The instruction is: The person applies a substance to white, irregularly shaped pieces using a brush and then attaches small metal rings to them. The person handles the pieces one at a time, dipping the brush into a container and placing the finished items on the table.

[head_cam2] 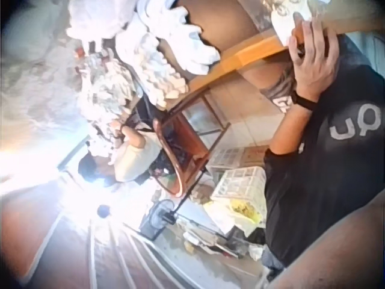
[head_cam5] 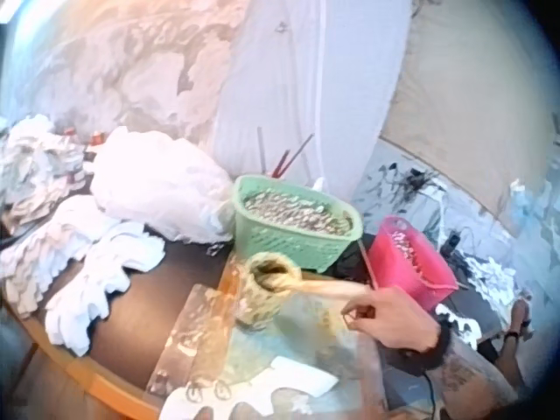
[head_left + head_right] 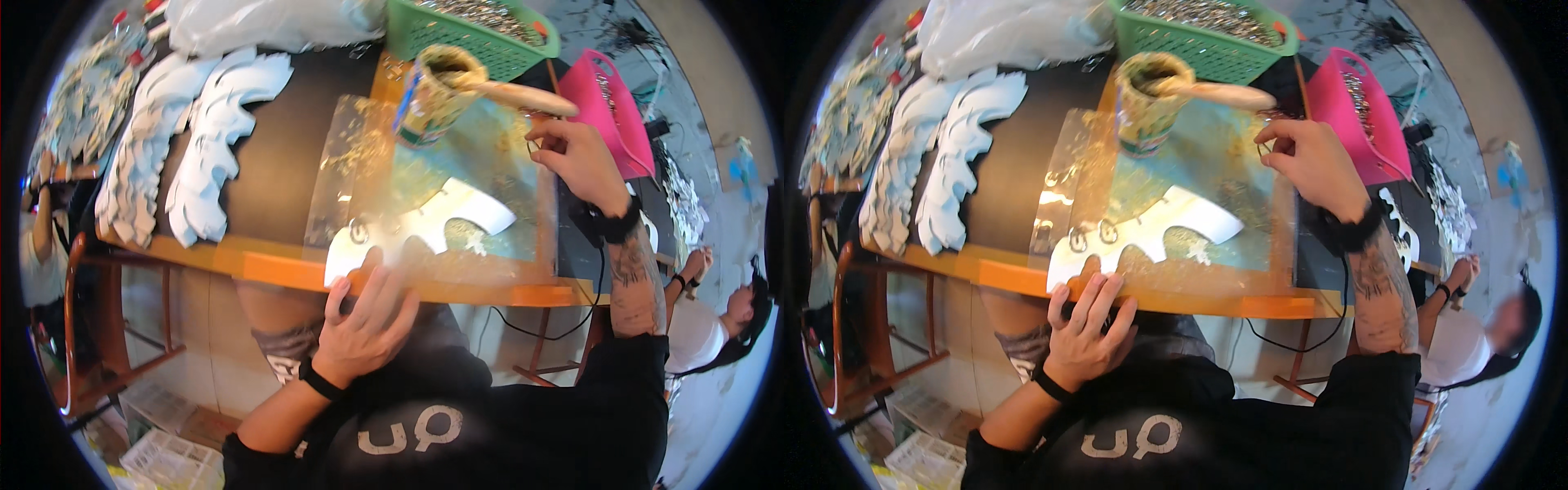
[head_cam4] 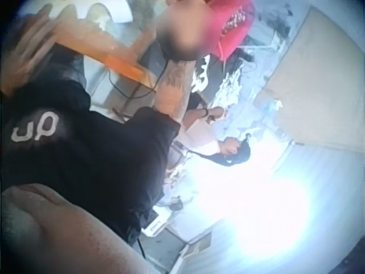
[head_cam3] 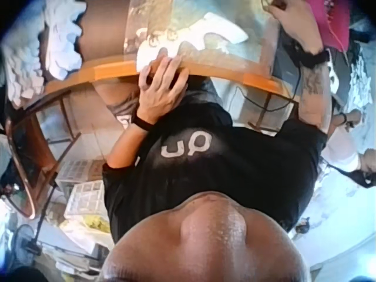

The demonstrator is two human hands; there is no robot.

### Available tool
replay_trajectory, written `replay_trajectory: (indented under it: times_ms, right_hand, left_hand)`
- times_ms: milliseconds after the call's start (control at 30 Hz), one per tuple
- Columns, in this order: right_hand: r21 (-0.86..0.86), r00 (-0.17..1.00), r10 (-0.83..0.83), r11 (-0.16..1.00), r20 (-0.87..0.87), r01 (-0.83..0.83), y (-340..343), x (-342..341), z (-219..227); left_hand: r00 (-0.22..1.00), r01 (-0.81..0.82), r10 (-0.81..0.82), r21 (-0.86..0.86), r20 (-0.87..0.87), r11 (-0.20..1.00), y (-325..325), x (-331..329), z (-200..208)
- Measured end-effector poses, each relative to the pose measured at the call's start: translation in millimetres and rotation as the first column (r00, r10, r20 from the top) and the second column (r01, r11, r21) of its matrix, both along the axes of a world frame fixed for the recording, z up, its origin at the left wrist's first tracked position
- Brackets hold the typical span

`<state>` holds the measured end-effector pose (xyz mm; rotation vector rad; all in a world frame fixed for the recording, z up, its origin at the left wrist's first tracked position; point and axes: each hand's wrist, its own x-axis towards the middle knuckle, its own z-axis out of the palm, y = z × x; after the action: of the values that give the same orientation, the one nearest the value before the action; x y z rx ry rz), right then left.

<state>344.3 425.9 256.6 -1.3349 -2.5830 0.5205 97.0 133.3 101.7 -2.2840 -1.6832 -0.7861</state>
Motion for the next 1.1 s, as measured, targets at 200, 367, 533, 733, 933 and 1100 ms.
replay_trajectory:
  times_ms: [200,367,533,733,933,1100]
  right_hand:
    - [-0.193,0.973,0.183,0.959,-0.139,-0.208,-78.4,-70.6,3.5]
    - [-0.199,0.933,0.31,0.918,-0.181,-0.343,-87.6,-102.5,-9.6]
    - [-0.086,0.951,0.297,0.949,-0.079,-0.304,-77.0,-106.4,-27.2]
    - [0.305,0.849,0.526,0.818,-0.055,-0.487,-71.6,-94.0,-25.7]
    - [0.394,0.822,0.542,0.727,0.174,-0.563,-94.7,-66.5,-28.3]
    - [0.339,0.834,0.505,0.762,0.224,-0.552,-103.6,-59.4,-36.7]
  left_hand:
    - [1.0,-0.017,0.016,0.048,0.025,0.999,1.9,1.9,-4.9]
    - [0.999,-0.034,0.032,0.058,0.031,0.998,1.9,2.4,-5.2]
    - [1.0,0.0,0.0,0.012,0.008,1.0,1.8,-2.6,-1.1]
    - [1.0,0.006,-0.006,0.011,-0.007,1.0,2.5,-4.4,-1.6]
    - [1.0,0.0,-0.001,0.073,0.016,0.997,6.2,-2.0,-5.7]
    - [1.0,-0.003,0.0,0.089,0.031,0.996,9.3,-0.3,-6.9]
